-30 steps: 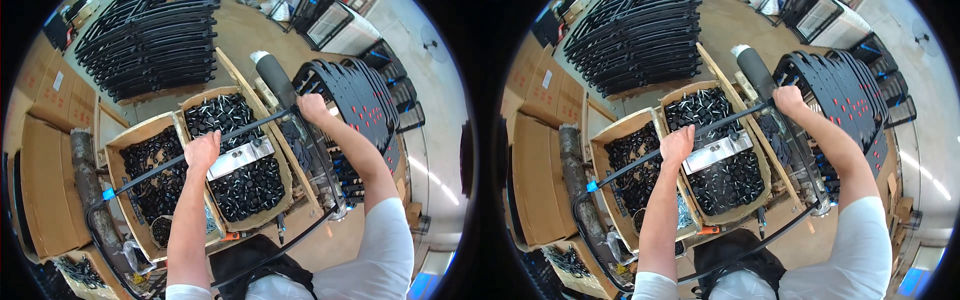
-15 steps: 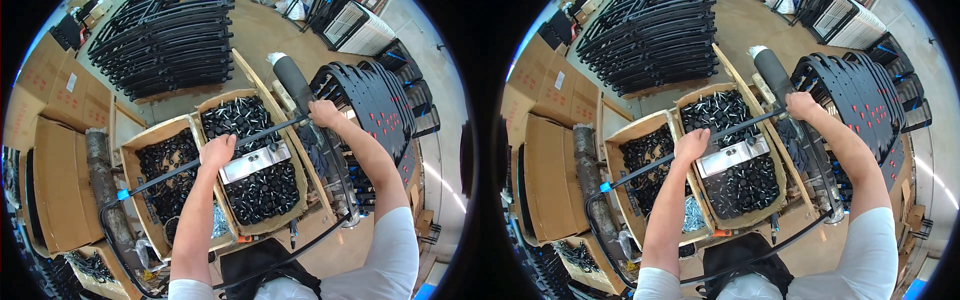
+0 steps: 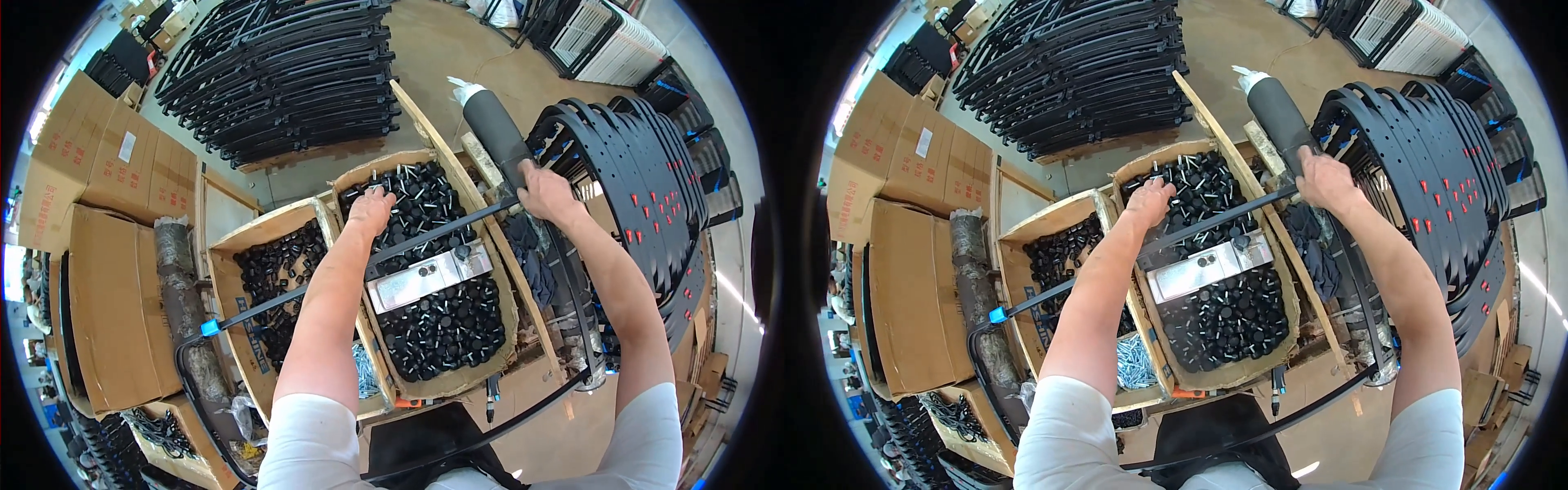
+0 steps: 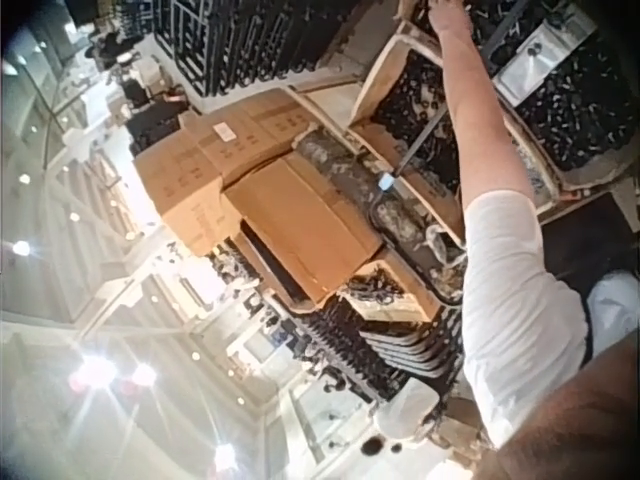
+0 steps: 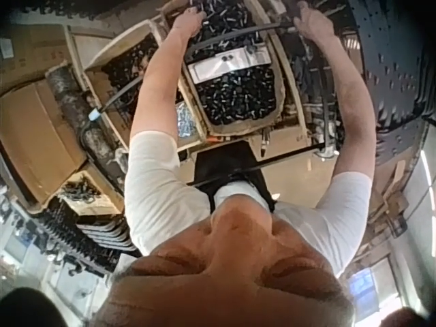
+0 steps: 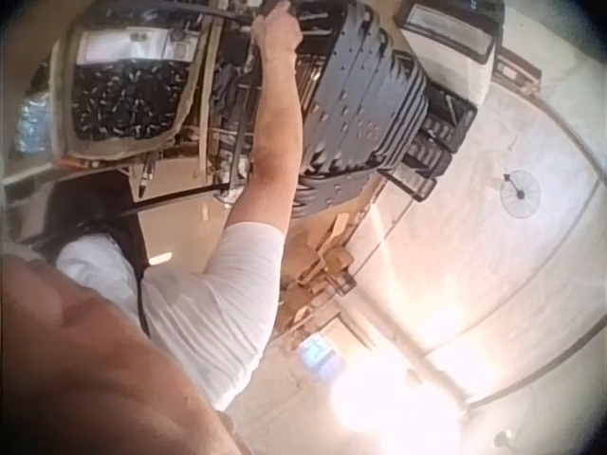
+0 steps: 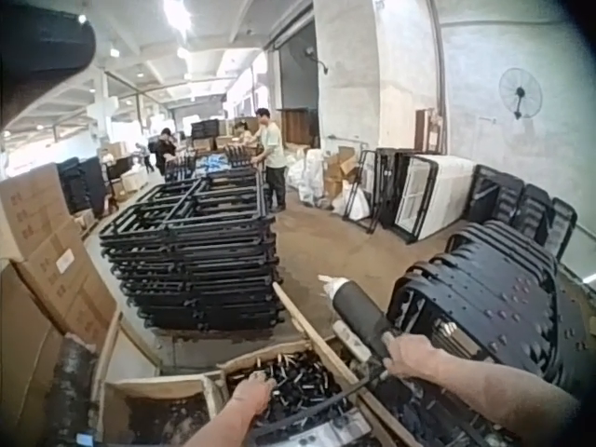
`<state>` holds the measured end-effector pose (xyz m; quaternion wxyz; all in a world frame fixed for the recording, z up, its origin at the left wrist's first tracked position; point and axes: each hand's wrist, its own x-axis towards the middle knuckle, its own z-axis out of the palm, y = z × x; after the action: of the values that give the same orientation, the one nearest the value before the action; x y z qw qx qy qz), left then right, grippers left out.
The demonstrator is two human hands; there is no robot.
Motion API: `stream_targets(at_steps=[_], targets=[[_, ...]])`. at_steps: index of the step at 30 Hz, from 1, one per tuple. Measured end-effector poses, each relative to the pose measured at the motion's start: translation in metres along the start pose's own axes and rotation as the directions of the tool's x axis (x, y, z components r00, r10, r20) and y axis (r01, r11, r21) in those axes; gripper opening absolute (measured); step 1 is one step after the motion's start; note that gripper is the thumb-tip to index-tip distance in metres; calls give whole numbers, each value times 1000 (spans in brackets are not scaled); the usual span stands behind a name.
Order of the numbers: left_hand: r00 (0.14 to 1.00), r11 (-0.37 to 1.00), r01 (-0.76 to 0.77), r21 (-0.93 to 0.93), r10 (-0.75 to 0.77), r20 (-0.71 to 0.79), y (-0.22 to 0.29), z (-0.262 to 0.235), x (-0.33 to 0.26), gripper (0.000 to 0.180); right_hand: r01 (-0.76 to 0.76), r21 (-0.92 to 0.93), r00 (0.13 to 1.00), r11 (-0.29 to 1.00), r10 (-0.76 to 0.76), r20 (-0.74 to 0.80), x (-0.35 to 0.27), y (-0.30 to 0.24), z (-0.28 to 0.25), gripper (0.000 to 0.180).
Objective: Assembling the motor housing and handle assembly of a lawnmower using manual and power tools.
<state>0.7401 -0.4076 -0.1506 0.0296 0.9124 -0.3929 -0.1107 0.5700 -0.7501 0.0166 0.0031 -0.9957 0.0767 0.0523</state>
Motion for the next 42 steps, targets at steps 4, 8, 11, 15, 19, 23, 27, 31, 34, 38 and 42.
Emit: stream_targets(at_steps=[4,8,11,15,19,23,27,31,34,38,42], targets=[[997,996,-42,-74,37,-64,-5,1,3,25,-116,-41,993,992,117,5,11,9,16,37],[960,958,-191,-215,137,-242,20,-26,-6,25,25,-174,998,984,-15,56,2,7,6,44],[998,919,-45,-393,61,29,20,-39,-13,24,-70,-180,993,981,85,81,1,-2,0,41],[998,900,63,-431,-59,23,-1,-45,-14,28,-56,-101,991,993,68,114,7,-4,1,43],[971,992,55,-117,-26,239,0,-48,-11,31,-117,-107,989,987,125,79,-1,0,-8,36],[907,997,2,75,-34,419,17,-46,-19,49,-11,-135,991,991,28,130,10,10,6,45],[910,983,104,154,-156,383,22,-42,-26,52,1,-149,1000,989,-3,-14,1,-10,-12,43],[926,992,79,96,-108,361,22,-27,-24,31,-34,-187,999,982,28,-32,1,26,25,51],[938,987,129,96,-153,313,4,-24,-36,31,-75,-144,997,987,77,8,1,-15,-7,55],[947,980,201,-15,-190,259,22,-59,-40,37,103,-380,942,919,32,334,-9,-3,-27,55],[926,865,351,-358,-376,0,13,-106,-67,36,25,-297,993,955,11,119,-10,-7,-27,45]])
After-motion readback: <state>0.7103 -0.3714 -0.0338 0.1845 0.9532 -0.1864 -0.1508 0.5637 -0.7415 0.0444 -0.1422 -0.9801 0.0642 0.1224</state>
